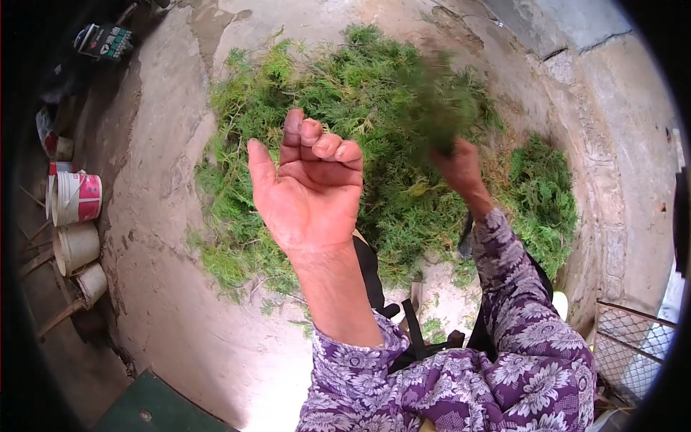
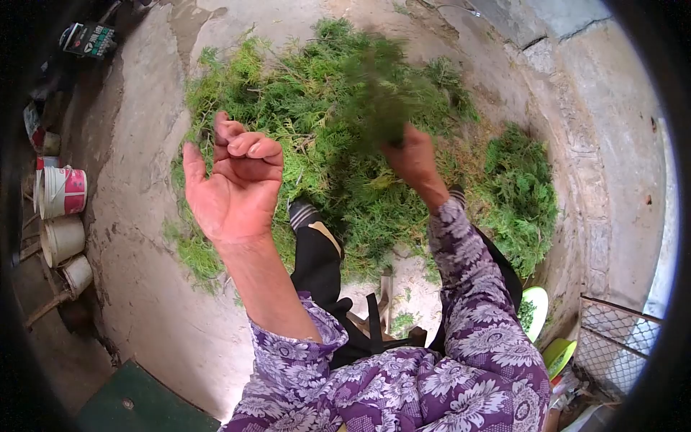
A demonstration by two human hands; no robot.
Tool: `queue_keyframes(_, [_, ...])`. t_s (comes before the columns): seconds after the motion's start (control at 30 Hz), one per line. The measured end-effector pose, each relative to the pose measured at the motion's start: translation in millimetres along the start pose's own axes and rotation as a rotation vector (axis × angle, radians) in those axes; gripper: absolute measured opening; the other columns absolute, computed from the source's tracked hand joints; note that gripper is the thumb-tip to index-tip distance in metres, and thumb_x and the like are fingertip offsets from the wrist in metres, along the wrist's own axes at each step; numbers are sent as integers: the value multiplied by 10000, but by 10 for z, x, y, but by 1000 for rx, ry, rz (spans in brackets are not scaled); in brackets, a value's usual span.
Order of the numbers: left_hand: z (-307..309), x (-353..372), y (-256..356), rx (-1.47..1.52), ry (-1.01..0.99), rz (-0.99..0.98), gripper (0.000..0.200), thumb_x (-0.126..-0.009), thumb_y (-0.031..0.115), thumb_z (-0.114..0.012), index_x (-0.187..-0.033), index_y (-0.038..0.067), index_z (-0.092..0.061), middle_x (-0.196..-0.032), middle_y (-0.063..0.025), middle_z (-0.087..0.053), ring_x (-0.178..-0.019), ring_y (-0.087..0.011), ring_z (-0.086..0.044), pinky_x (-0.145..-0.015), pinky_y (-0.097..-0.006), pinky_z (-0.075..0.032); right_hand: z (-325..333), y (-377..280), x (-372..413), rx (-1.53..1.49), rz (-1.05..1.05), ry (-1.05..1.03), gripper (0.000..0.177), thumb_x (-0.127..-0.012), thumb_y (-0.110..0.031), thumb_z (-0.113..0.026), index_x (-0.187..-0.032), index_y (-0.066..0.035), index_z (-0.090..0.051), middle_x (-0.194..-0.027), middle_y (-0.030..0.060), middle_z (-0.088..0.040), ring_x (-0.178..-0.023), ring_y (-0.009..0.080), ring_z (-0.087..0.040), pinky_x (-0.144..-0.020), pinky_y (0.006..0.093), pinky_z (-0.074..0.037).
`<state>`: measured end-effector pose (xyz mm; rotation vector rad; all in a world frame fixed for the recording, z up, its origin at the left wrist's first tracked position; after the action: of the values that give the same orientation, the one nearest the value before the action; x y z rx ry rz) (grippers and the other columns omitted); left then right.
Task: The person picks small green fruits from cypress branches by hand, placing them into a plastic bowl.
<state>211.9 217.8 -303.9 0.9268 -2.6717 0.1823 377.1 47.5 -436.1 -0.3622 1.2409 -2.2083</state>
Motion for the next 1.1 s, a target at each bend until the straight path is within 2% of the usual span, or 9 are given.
queue_keyframes(0.1, [6,8,-5,-4,-8,2,475,-902,441,-350,-966,5,-524,-774,-62,-485,-660,-184,-423,-607,-334,-360,-497,-95,-164,534,308,-194,169,-732,-184,-625,-828,-48,-599,-756,85,-605,-742,251,-577,-669,355,-460])
queue_keyframes(0.17, [20,7,-17,-10,-6,3,473,-902,440,-352,-966,4,-524,-775,-62,-486,-660,-185,-423,-606,-335,-359,-872,-236,-251,733,347,-375,157,-756,-180,-532,-821,-50,-590,-895,107,-581,-905,279,-517,-775,392,-404])
queue_keyframes(0.27, [25,-5,-44,-26,-44,11,494,-915,427,-293,-975,-6,-523,-793,-58,-496,-665,-165,-434,-629,-327,-342,-1415,-98,-357,715,436,-402,219,-777,-133,-443,-909,-46,-593,-1098,147,-511,-1062,281,-425,-891,406,-316])
queue_keyframes(0.33, [25,-17,-56,-24,-42,16,498,-914,432,-293,-981,-5,-522,-793,-57,-496,-667,-165,-434,-629,-326,-342,-1647,-4,-390,706,672,-243,279,-792,-128,-414,-997,-33,-578,-1193,167,-450,-1116,292,-378,-932,443,-266])
queue_keyframes(0.5, [11,-32,-55,-30,-41,24,503,-912,441,-295,-990,-1,-523,-795,-54,-497,-667,-165,-433,-630,-327,-344,-1821,156,-336,738,384,-490,449,-795,-117,-416,-1240,-55,-420,-1096,156,-516,-1074,293,-432,-996,454,-199])
queue_keyframes(0.73, [-1,-26,-92,-26,-36,40,521,-912,451,-281,-994,-2,-524,-794,-60,-505,-665,-170,-434,-626,-328,-348,-1689,394,-237,674,246,-507,488,-740,-79,-496,-1223,-59,-428,-1054,144,-549,-1074,295,-468,-952,439,-267])
queue_keyframes(0.8, [2,-30,-117,-29,-38,43,523,-911,451,-281,-989,-4,-528,-792,-61,-507,-664,-172,-435,-625,-328,-348,-1679,462,-183,709,121,-645,471,-755,-81,-481,-1222,-60,-422,-1053,167,-557,-1087,312,-475,-919,443,-308])
queue_keyframes(0.93, [-17,-24,-151,-30,-17,51,532,-911,453,-282,-975,-8,-540,-788,-64,-513,-659,-174,-439,-622,-329,-349,-1733,663,-22,818,307,-408,304,-795,-95,-435,-1092,-46,-472,-1015,180,-591,-1028,330,-531,-894,463,-336])
queue_keyframes(1.1, [-28,-19,-126,0,19,38,485,-899,453,-346,-954,9,-535,-781,-57,-491,-657,-183,-412,-606,-334,-356,-1394,280,-115,784,136,-694,145,-757,-64,-468,-896,-75,-508,-820,140,-624,-851,318,-596,-778,468,-382])
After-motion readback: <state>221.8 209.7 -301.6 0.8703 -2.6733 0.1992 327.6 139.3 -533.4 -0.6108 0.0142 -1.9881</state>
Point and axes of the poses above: each hand's wrist, its own x-axis away from the middle knuckle, its own z-axis out of the back of the hand, y = z × x, the point moved 2 cm from there along -x, towards the middle knuckle
